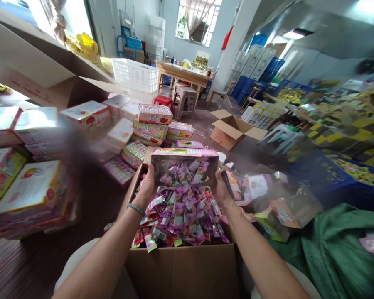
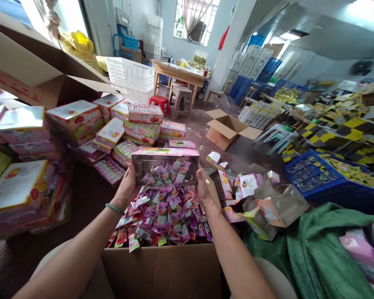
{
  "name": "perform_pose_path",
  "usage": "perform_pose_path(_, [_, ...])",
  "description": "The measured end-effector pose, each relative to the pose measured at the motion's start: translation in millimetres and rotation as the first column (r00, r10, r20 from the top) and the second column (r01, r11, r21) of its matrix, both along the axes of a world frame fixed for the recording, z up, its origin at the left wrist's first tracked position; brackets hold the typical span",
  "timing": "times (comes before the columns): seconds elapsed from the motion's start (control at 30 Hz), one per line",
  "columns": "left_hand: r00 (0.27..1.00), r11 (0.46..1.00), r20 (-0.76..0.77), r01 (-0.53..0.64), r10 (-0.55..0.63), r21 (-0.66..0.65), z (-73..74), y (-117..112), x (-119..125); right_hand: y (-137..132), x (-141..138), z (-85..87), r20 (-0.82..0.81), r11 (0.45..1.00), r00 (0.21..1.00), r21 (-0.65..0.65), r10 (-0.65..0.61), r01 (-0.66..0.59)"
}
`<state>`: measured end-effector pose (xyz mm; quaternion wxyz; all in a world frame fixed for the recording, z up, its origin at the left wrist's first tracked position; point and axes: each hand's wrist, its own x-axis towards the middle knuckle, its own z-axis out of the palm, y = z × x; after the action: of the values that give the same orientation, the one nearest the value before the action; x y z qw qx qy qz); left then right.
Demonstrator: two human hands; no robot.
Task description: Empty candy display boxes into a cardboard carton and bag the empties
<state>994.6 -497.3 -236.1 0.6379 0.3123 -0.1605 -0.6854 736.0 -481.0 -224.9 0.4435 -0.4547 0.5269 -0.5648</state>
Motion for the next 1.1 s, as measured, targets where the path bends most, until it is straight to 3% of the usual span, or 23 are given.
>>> perform_pose_path(0.13, [0.997,0.997,-0.029,-0.076,0.076,0.007,0.5,-4,2,24,9,-38.8,-0.185,0.993,0.982,0.119,0.038,-0.017])
perform_pose_path(0.23, [0.995,0.995,-0.016,-0.097,0.097,-0.011,-1.4,-6,8,34,38,-65.0,-0.462,0.986,0.881,0.167,0.102,-0.026])
perform_pose_path(0.37, [0.995,0.995,0.041,-0.094,0.093,0.015,-2.4,-4,21,25,80,-75.3,-0.818,0.957,0.499,0.269,0.286,-0.107])
perform_pose_path(0.47, [0.989,0.983,0.084,-0.132,0.122,0.127,-4.6,-4,30,12,106,-74.3,-0.886,0.913,0.243,0.349,0.394,-0.211])
perform_pose_path(0.53, [0.983,0.969,0.1,-0.167,0.151,0.184,-10.0,-6,36,4,123,-77.7,-0.9,0.894,0.144,0.367,0.411,-0.258])
perform_pose_path(0.7, [0.961,0.94,0.175,-0.252,0.215,0.231,-34.3,-11,49,-27,155,-101.4,-0.905,0.881,0.115,0.36,0.41,-0.307])
perform_pose_path(0.83, [0.958,0.955,0.233,-0.216,0.167,0.202,-44.7,-16,50,-54,159,-114.1,-0.904,0.882,0.128,0.356,0.409,-0.309])
perform_pose_path(0.97, [0.967,0.965,0.24,-0.143,0.089,0.218,-38.8,-20,40,-62,135,-110.7,-0.912,0.891,0.138,0.332,0.387,-0.309])
perform_pose_path(1.1, [0.981,0.979,0.187,-0.078,0.043,0.188,-28.1,-15,27,-48,83,-103.6,-0.916,0.898,0.126,0.334,0.381,-0.288])
